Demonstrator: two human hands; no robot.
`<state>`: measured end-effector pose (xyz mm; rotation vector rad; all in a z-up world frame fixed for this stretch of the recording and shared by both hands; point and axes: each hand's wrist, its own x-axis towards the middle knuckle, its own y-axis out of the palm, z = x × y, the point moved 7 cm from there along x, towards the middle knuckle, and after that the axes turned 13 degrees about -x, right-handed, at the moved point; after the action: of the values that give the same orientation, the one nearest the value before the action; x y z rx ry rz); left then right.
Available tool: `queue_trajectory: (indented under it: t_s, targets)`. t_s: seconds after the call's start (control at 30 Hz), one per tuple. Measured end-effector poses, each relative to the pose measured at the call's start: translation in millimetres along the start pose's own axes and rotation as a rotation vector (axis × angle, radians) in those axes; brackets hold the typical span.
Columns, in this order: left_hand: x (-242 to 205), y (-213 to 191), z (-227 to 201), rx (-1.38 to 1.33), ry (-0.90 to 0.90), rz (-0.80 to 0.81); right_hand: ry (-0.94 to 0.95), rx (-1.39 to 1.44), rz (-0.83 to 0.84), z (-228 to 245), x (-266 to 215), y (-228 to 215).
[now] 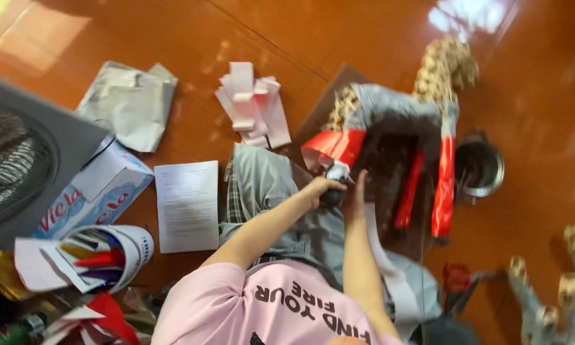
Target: The person is applying red and white paper strips to the legs of a giraffe sculpture using glue and scissors.
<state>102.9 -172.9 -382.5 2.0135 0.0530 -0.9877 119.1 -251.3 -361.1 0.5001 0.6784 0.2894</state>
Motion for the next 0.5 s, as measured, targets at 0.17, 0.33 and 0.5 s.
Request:
queue_trajectory:
  t_s: [0.17, 0.33, 0.5]
  targets:
    - [2.6, -1.1, 6.9, -0.022, -0.104, -0.064, -0.011, -0.131, 0.013, 36.5, -17.4, 23.7]
    - [-8.2, 4.4, 0.5, -0.009, -0.096, -0.082, 0.126, -0.224, -0.041, 3.1, -15.5, 2.4]
    - [-8.7, 3.7, 3.9, 0.023, -0.098, -0.086, -0.049, -0.031, 0.096, 27.7, -24.5, 42.5]
